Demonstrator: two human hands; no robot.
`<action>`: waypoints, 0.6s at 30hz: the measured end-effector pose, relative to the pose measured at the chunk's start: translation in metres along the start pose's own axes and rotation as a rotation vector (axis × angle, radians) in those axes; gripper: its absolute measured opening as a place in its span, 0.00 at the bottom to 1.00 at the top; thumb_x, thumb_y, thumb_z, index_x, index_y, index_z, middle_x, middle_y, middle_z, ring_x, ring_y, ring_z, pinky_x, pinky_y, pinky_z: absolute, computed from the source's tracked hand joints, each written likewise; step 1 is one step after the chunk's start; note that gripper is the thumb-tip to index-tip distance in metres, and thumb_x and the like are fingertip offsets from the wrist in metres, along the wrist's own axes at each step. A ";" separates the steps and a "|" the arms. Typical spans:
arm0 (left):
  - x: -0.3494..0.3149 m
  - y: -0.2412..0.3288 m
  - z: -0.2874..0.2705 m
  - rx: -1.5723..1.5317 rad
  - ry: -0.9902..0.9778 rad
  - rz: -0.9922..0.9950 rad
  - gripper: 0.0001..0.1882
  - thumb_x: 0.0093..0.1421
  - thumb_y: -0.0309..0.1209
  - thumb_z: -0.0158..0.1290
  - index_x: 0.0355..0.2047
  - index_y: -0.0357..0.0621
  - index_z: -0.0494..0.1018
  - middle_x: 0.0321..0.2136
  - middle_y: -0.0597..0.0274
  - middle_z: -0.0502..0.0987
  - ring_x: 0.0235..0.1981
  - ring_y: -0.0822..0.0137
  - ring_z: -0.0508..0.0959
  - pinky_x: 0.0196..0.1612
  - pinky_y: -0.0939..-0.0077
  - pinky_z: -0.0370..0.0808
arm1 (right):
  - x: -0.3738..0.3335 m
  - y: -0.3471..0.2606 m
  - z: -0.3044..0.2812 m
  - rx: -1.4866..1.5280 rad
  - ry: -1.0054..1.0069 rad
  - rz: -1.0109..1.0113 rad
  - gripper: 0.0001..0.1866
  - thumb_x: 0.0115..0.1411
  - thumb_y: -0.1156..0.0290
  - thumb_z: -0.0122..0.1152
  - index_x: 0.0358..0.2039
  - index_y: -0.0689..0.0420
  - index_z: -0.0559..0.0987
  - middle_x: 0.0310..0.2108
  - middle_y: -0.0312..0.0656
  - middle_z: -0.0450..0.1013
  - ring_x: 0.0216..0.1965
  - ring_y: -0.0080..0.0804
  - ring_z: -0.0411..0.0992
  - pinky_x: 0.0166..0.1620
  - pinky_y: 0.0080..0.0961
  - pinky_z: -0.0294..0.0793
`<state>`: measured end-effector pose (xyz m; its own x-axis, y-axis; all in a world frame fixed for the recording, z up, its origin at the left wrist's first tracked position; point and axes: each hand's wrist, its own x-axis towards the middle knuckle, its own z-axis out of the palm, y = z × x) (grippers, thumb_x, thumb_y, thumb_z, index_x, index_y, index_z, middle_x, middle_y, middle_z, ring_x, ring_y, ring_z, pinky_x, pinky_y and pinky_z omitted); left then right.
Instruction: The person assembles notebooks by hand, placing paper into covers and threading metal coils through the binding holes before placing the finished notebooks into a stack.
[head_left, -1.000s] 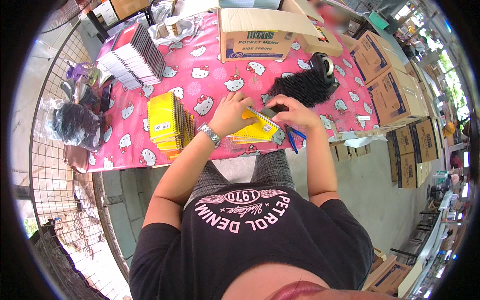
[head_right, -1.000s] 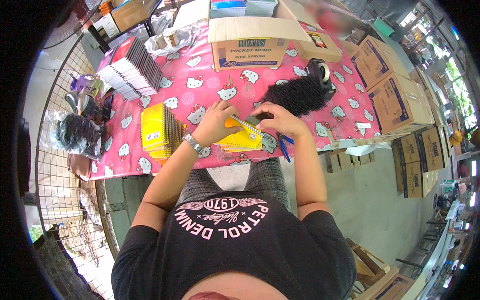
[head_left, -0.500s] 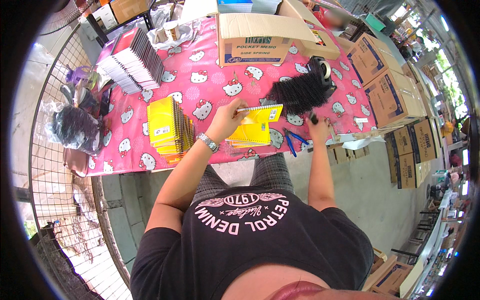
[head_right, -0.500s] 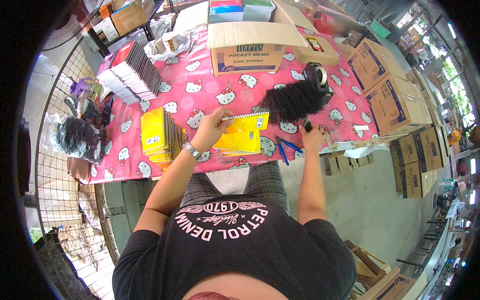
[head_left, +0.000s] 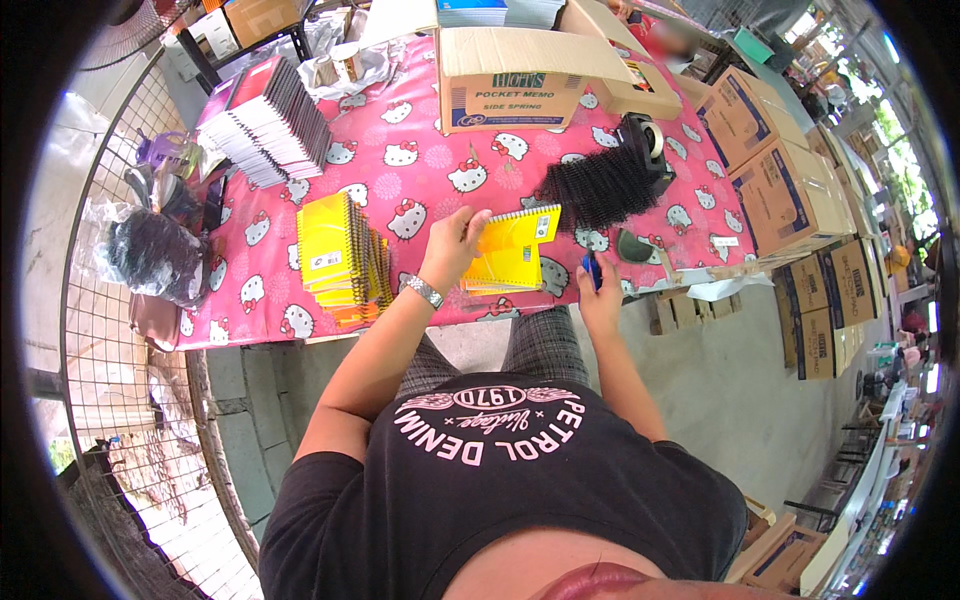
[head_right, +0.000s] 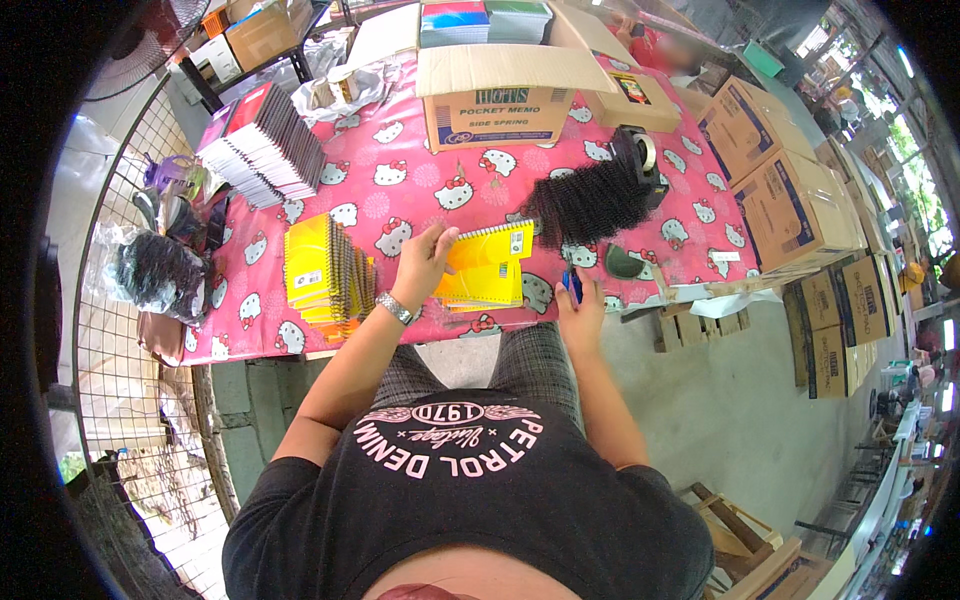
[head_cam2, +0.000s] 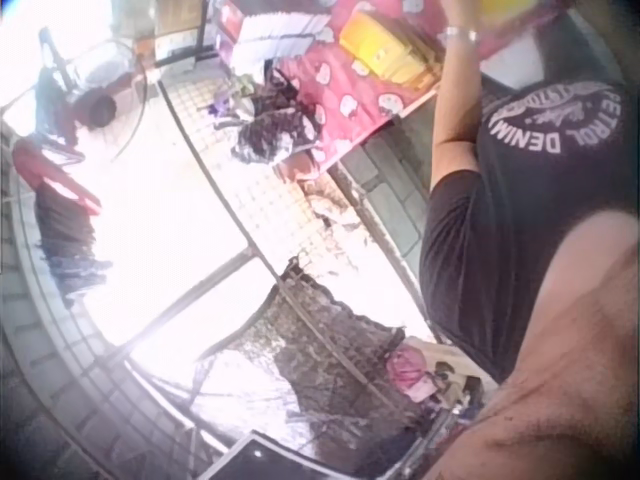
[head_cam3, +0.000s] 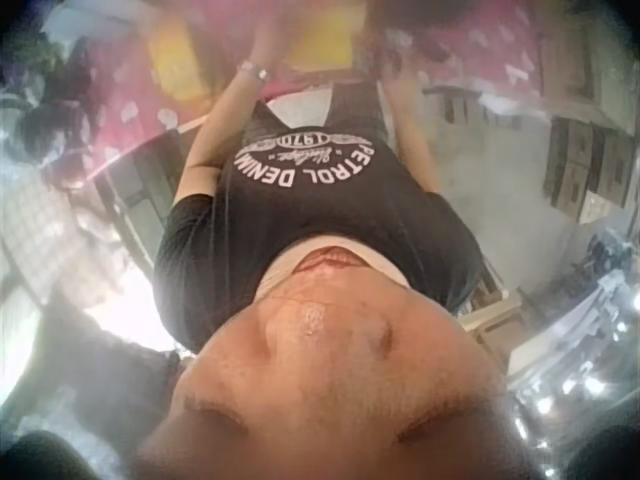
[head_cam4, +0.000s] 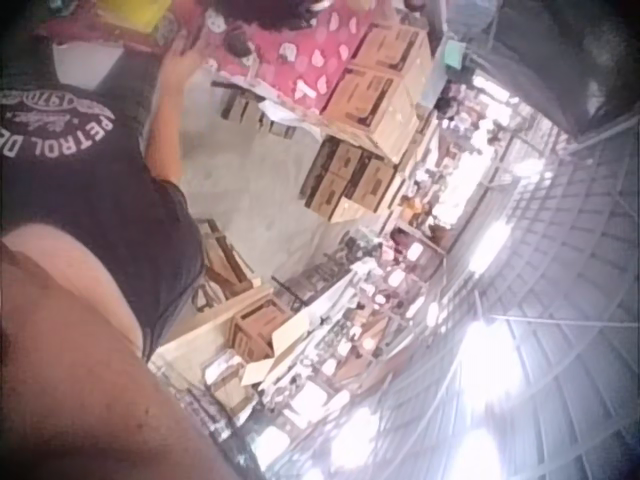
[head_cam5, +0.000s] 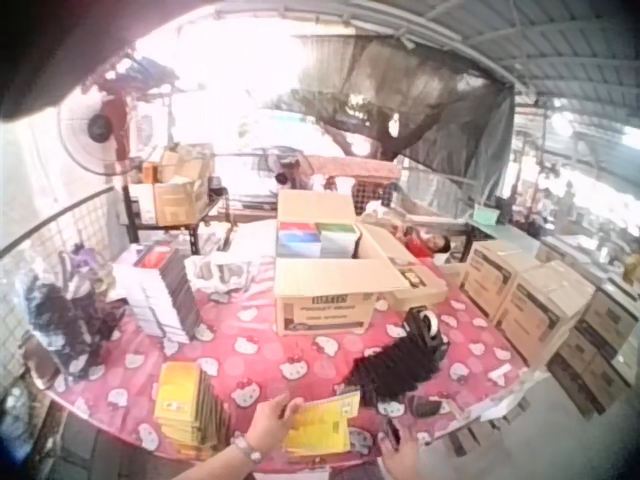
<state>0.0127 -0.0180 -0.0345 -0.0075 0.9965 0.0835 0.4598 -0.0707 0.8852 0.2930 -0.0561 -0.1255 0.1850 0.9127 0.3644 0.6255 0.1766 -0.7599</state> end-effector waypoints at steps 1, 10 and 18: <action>-0.006 -0.001 0.003 0.029 0.055 0.116 0.14 0.62 0.34 0.56 0.43 0.38 0.70 0.24 0.46 0.77 0.26 0.54 0.81 0.29 0.67 0.76 | 0.000 -0.024 -0.002 0.098 -0.002 -0.028 0.24 0.56 0.67 0.65 0.51 0.62 0.74 0.46 0.53 0.71 0.45 0.49 0.71 0.50 0.39 0.70; -0.009 -0.008 0.008 -0.132 0.017 0.093 0.13 0.59 0.29 0.58 0.43 0.37 0.72 0.28 0.47 0.79 0.28 0.58 0.83 0.32 0.68 0.79 | 0.003 -0.136 -0.001 0.089 -0.246 -0.435 0.28 0.49 0.67 0.68 0.52 0.60 0.74 0.46 0.47 0.70 0.48 0.45 0.68 0.52 0.39 0.67; -0.014 -0.013 0.008 -0.233 0.043 0.017 0.09 0.57 0.23 0.57 0.39 0.36 0.75 0.27 0.51 0.79 0.29 0.64 0.83 0.30 0.73 0.79 | 0.012 -0.159 0.009 -0.145 -0.238 -0.525 0.26 0.51 0.65 0.67 0.50 0.59 0.76 0.43 0.44 0.71 0.46 0.45 0.69 0.49 0.40 0.68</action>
<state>0.0142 -0.0303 -0.0507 -0.0413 0.9926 0.1140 0.2430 -0.1007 0.9648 0.1891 -0.0700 -0.0051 -0.3417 0.7773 0.5283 0.6878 0.5899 -0.4231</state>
